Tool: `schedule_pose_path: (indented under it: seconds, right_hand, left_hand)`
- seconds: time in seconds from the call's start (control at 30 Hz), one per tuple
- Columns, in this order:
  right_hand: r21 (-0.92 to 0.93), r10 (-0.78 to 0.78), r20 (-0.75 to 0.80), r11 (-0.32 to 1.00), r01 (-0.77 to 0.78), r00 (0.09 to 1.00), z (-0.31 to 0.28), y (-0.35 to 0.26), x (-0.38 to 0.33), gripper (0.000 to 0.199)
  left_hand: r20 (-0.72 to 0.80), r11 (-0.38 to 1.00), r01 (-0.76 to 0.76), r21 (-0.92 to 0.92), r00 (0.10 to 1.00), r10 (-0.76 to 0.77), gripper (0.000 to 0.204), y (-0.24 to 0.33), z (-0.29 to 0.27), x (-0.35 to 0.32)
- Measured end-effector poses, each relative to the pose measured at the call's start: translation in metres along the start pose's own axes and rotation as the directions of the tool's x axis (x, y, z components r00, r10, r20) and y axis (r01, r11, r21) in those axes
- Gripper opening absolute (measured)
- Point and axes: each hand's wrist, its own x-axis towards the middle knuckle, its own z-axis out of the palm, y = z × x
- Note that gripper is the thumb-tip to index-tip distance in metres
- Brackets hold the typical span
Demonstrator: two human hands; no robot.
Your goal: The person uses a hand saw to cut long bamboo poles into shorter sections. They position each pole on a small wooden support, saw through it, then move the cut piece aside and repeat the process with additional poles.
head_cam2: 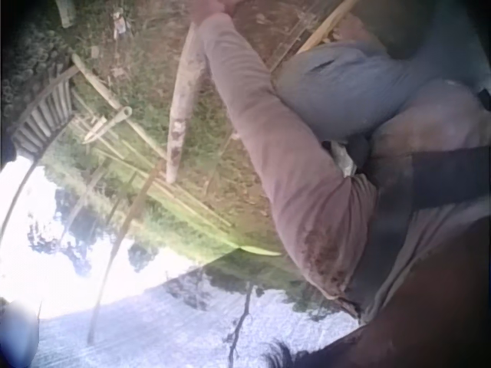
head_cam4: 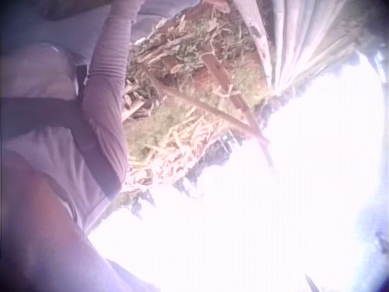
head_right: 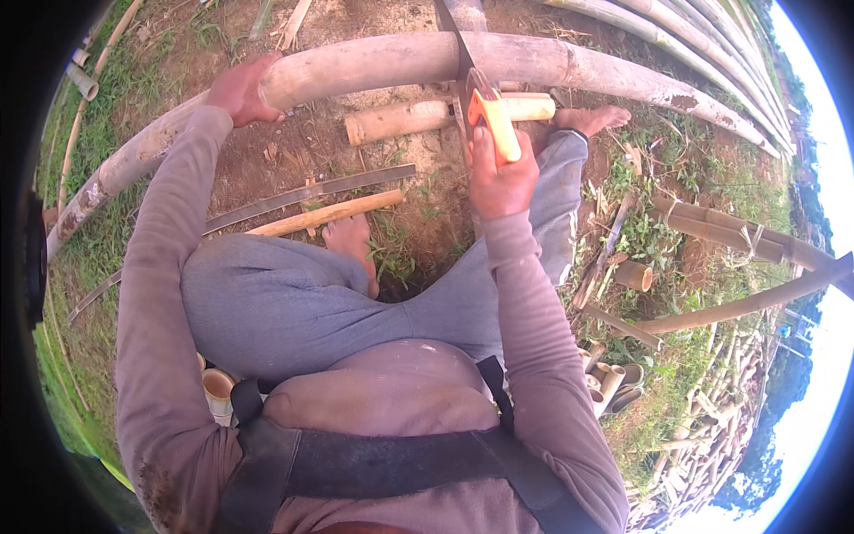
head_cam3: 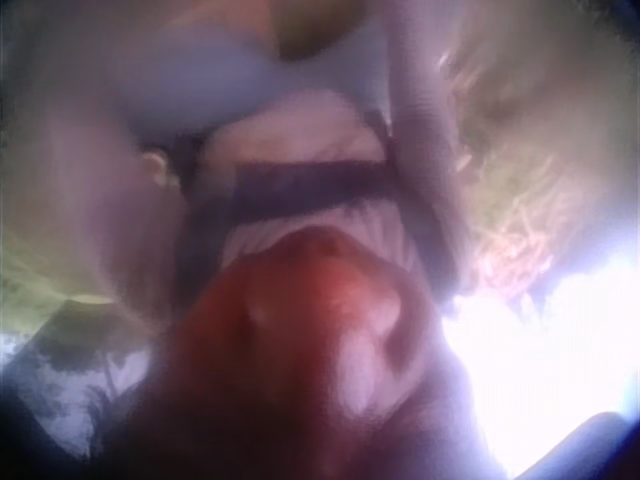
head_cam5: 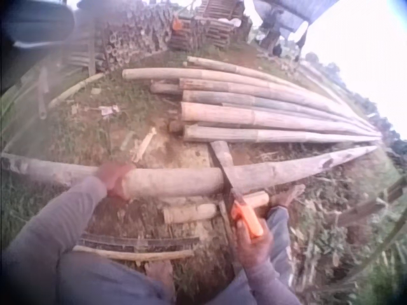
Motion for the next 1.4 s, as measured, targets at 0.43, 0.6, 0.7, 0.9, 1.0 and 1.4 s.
schedule_pose_path:
  seconds: [0.43, 0.6, 0.7, 0.9, 1.0, 1.4]
  right_hand:
    - [0.034, -0.075, -0.022, 0.997, 0.076, 0.997, 0.038, 0.006, 0.061, 0.021]
    - [0.065, 0.087, 0.021, 0.994, -0.089, 0.996, -0.025, -0.004, -0.054, 0.018]
    - [0.025, 0.067, 0.048, 0.997, -0.068, 0.997, -0.086, -0.006, -0.130, 0.016]
    - [0.146, 0.041, 0.020, 0.988, -0.043, 0.999, 0.002, 0.028, -0.002, 0.014]
    - [0.077, -0.084, -0.009, 0.993, 0.084, 0.996, 0.044, 0.017, 0.063, 0.023]
    - [-0.110, -0.013, -0.008, 0.994, 0.012, 1.000, -0.066, 0.017, -0.112, 0.019]
  left_hand:
    - [0.019, 1.000, -0.015, -0.023, 1.000, 0.015, 0.111, 0.007, 0.003, -0.001]
    - [0.011, 1.000, -0.004, 0.005, 1.000, 0.004, 0.112, -0.007, 0.003, -0.001]
    - [-0.010, 1.000, -0.011, -0.014, 1.000, 0.011, 0.111, -0.012, 0.016, -0.009]
    - [-0.076, 0.997, -0.070, -0.033, 0.995, 0.067, 0.111, -0.003, 0.022, 0.000]
    - [-0.013, 0.999, -0.032, -0.007, 0.999, 0.032, 0.112, 0.005, 0.008, 0.000]
    - [-0.005, 1.000, -0.014, -0.008, 1.000, 0.014, 0.116, -0.012, 0.018, -0.006]
